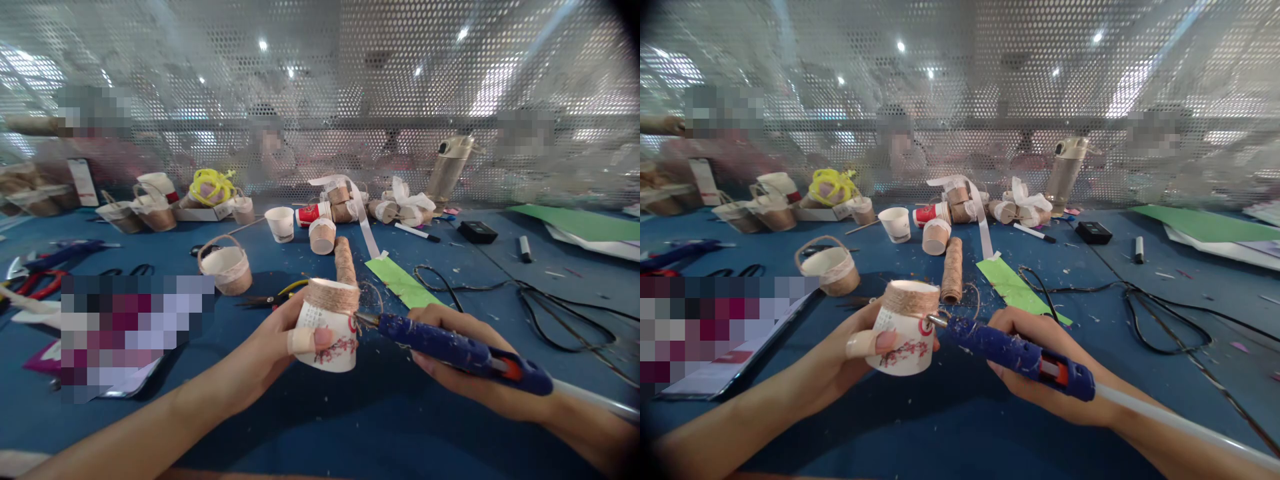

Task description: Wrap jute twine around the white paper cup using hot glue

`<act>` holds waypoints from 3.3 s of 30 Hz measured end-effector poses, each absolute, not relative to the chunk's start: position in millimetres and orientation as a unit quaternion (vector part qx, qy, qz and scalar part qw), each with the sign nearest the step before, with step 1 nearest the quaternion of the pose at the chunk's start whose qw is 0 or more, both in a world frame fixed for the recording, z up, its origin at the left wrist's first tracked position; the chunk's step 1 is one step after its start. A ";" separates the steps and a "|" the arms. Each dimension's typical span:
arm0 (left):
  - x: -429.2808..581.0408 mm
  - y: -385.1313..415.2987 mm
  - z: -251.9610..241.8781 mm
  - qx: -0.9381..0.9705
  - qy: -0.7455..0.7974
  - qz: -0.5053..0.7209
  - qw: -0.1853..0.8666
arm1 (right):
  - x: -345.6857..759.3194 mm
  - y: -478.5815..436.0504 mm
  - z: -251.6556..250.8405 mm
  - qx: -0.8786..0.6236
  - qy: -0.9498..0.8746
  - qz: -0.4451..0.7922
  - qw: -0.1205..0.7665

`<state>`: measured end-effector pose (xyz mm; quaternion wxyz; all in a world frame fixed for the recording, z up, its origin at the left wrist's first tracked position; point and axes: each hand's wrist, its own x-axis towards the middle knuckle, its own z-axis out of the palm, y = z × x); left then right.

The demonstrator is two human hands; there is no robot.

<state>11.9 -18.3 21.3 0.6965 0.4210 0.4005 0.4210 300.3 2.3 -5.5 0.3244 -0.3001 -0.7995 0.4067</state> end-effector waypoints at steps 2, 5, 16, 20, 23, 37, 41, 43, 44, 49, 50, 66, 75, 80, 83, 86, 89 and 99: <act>12.1 -18.9 22.1 0.422 0.398 0.421 0.698 | 300.9 0.5 -6.8 -0.300 -0.796 0.411 0.327; 12.6 -19.6 23.5 0.422 0.396 0.419 0.700 | 301.9 -2.3 -9.9 -0.322 -0.783 0.414 0.335; 12.3 -18.9 22.6 0.426 0.396 0.415 0.700 | 300.7 2.4 -7.6 -0.311 -0.795 0.403 0.330; 12.3 -19.4 22.6 0.427 0.396 0.416 0.699 | 302.1 1.3 -8.2 -0.313 -0.793 0.415 0.319; 12.6 -19.5 23.0 0.426 0.392 0.416 0.700 | 302.3 1.1 -7.9 -0.309 -0.792 0.422 0.316; 12.8 -19.6 23.4 0.427 0.398 0.419 0.696 | 306.9 1.1 -13.5 -0.326 -0.787 0.424 0.307; 12.7 -18.8 22.7 0.426 0.404 0.419 0.692 | 302.0 2.8 -9.3 -0.333 -0.794 0.395 0.320; 12.8 -18.4 22.4 0.428 0.405 0.418 0.691 | 299.9 3.8 -7.0 -0.320 -0.797 0.390 0.334; 12.7 -18.2 22.3 0.430 0.406 0.417 0.690 | 299.3 4.1 -6.2 -0.312 -0.799 0.389 0.337; 12.2 -17.7 21.6 0.441 0.409 0.415 0.682 | 299.7 3.7 -4.2 -0.329 -0.801 0.375 0.331; 12.0 -17.7 21.5 0.444 0.411 0.415 0.680 | 300.0 3.6 -3.6 -0.335 -0.801 0.371 0.330; 14.1 -19.5 19.8 0.459 0.422 0.415 0.662 | 306.1 -0.9 -8.8 -0.350 -0.810 0.349 0.316; 11.7 -18.9 19.3 0.481 0.421 0.411 0.650 | 306.2 2.1 -9.4 -0.353 -0.816 0.326 0.323; 9.8 -14.9 11.9 0.500 0.413 0.391 0.653 | 303.5 -2.3 -14.6 -0.343 -0.816 0.326 0.333; 10.3 -14.0 9.5 0.509 0.414 0.383 0.650 | 301.0 -4.8 -16.8 -0.343 -0.811 0.318 0.350; 11.8 -15.4 12.1 0.510 0.421 0.385 0.644 | 299.7 -4.9 -14.9 -0.344 -0.813 0.315 0.349; 13.0 -17.6 16.0 0.504 0.427 0.397 0.637 | 300.6 -3.6 -11.4 -0.356 -0.813 0.318 0.334; 14.2 -19.6 16.0 0.490 0.440 0.418 0.626 | 302.9 -2.6 -11.7 -0.363 -0.814 0.309 0.333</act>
